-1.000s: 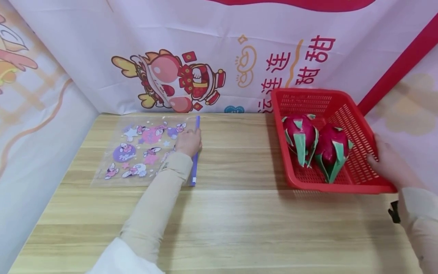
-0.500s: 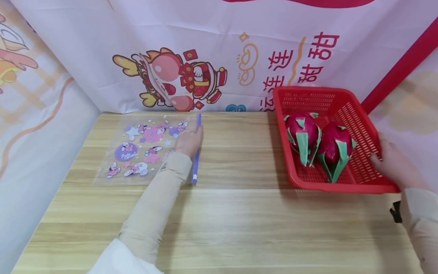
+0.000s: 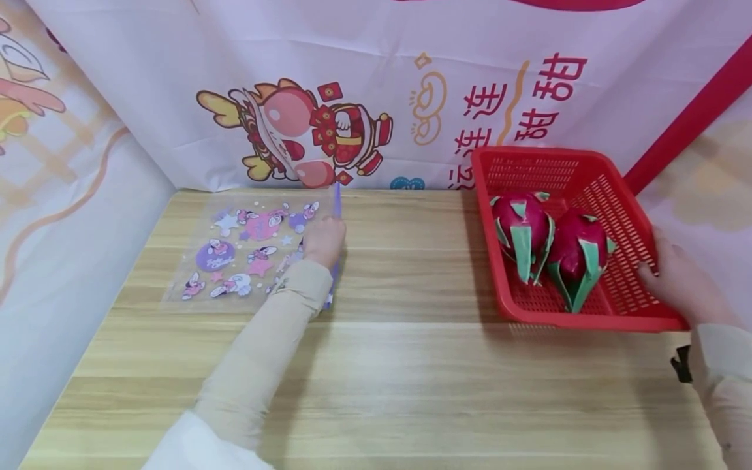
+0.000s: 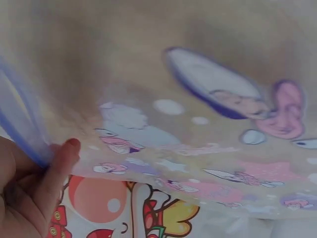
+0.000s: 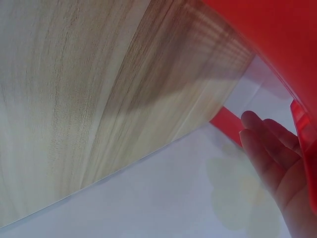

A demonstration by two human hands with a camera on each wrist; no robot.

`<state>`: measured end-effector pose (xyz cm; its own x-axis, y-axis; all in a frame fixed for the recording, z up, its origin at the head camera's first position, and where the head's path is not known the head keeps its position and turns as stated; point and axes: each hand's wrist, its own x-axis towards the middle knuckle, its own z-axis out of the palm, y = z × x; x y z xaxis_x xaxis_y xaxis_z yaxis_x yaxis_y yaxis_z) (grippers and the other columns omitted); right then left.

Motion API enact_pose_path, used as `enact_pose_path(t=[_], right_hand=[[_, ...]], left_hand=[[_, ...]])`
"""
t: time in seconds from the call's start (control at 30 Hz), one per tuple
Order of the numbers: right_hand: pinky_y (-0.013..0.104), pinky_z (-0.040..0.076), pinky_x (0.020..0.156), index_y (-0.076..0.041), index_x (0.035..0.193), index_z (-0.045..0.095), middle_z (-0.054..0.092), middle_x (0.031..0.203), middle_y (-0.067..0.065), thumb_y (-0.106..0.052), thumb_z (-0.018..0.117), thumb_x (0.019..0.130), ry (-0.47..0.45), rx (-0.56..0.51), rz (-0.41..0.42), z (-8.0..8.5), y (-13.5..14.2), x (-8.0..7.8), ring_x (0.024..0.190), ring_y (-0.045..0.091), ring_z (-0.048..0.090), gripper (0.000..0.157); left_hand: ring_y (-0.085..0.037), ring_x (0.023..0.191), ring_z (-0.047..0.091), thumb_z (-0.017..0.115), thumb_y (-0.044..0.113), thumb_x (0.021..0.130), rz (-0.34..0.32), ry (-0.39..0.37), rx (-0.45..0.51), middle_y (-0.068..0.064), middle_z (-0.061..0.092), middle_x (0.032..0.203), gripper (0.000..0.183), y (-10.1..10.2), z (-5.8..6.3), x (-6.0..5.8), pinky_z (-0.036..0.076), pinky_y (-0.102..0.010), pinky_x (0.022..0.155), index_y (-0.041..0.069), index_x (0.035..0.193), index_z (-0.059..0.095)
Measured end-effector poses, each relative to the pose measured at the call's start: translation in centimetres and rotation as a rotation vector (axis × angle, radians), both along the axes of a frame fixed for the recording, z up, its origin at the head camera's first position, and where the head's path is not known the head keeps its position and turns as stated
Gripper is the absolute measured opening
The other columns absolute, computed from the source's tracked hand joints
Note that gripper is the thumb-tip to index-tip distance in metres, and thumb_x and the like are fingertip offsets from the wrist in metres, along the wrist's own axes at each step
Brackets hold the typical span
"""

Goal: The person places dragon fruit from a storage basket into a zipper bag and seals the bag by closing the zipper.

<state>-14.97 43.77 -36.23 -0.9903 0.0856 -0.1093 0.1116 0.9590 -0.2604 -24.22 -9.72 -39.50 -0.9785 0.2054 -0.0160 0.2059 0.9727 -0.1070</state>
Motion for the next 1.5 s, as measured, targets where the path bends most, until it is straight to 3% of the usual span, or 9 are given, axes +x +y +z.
enact_pose_path(t=[0.17,0.3,0.5,0.57,0.8,0.93,1.07,1.3,1.5], right_hand=[[0.072,0.037,0.086,0.009,0.147,-0.01,0.032,0.118,0.047,-0.014,0.043,0.094,-0.015,0.006,-0.008,0.3,-0.1,0.1,0.101,0.056,0.04,0.078],[0.073,0.036,0.087,0.01,0.147,-0.01,0.033,0.118,0.048,-0.015,0.043,0.094,-0.013,0.017,-0.002,0.4,-0.2,0.2,0.102,0.057,0.04,0.078],[0.073,0.033,0.091,0.01,0.146,-0.01,0.031,0.122,0.049,-0.018,0.044,0.095,-0.039,0.035,0.008,0.5,-0.1,0.2,0.108,0.058,0.037,0.08],[0.073,0.034,0.089,0.01,0.147,-0.009,0.032,0.122,0.048,-0.019,0.044,0.095,-0.036,0.031,0.027,0.4,-0.2,0.2,0.107,0.058,0.038,0.08],[0.073,0.038,0.084,0.009,0.147,-0.008,0.036,0.118,0.047,-0.019,0.044,0.095,-0.014,0.02,0.045,0.4,-0.3,0.4,0.101,0.057,0.043,0.079],[0.073,0.037,0.085,0.008,0.147,-0.009,0.035,0.119,0.049,-0.02,0.043,0.096,-0.013,0.027,0.031,0.4,-0.3,0.5,0.104,0.059,0.042,0.079],[0.072,0.037,0.084,0.007,0.148,-0.009,0.036,0.118,0.049,-0.02,0.043,0.096,-0.01,0.034,0.026,0.4,-0.2,0.4,0.104,0.06,0.042,0.078],[0.072,0.038,0.083,0.005,0.148,-0.01,0.034,0.12,0.048,-0.022,0.042,0.096,-0.036,0.036,-0.008,0.4,-0.1,0.3,0.103,0.059,0.042,0.079],[0.071,0.04,0.082,0.006,0.148,-0.01,0.035,0.12,0.047,-0.021,0.044,0.095,-0.038,0.045,-0.026,0.4,0.0,0.3,0.099,0.056,0.044,0.08]], left_hand=[[-0.031,0.094,0.066,0.058,0.004,0.087,0.024,0.02,-0.033,-0.021,0.069,0.105,0.028,0.4,0.6,0.4,0.055,-0.039,0.081,-0.009,0.11,0.064],[-0.033,0.108,0.059,0.064,0.011,0.082,0.063,0.0,-0.065,-0.024,0.058,0.12,0.056,0.5,0.9,0.9,0.055,-0.038,0.086,-0.014,0.129,0.047],[-0.038,0.112,0.056,0.052,0.003,0.088,0.113,0.013,0.03,-0.028,0.043,0.139,0.059,1.0,0.6,1.9,0.055,-0.041,0.086,-0.011,0.142,0.03],[-0.04,0.108,0.058,0.049,0.001,0.09,0.123,0.055,0.042,-0.03,0.045,0.136,0.05,1.1,0.4,2.2,0.056,-0.04,0.081,-0.01,0.137,0.036],[-0.03,0.09,0.063,0.048,0.002,0.09,0.104,0.314,-0.157,-0.028,0.059,0.111,0.03,1.5,0.2,3.0,0.057,-0.029,0.064,-0.013,0.113,0.059],[-0.03,0.091,0.064,0.053,0.003,0.088,0.078,0.381,-0.175,-0.026,0.063,0.106,0.027,1.8,0.4,3.4,0.059,-0.032,0.069,-0.011,0.107,0.066],[-0.033,0.099,0.064,0.054,0.005,0.089,0.085,0.334,-0.189,-0.027,0.062,0.113,0.029,2.0,1.0,3.5,0.057,-0.037,0.082,-0.011,0.111,0.064],[-0.045,0.126,0.046,0.039,0.012,0.099,0.245,0.109,-0.127,-0.03,0.038,0.144,0.044,3.0,1.6,3.9,0.044,-0.056,0.1,-0.013,0.134,0.044],[-0.05,0.133,0.036,0.035,0.009,0.1,0.275,0.066,-0.017,-0.022,0.022,0.157,0.044,3.5,1.2,4.2,0.044,-0.063,0.096,-0.009,0.141,0.037]])
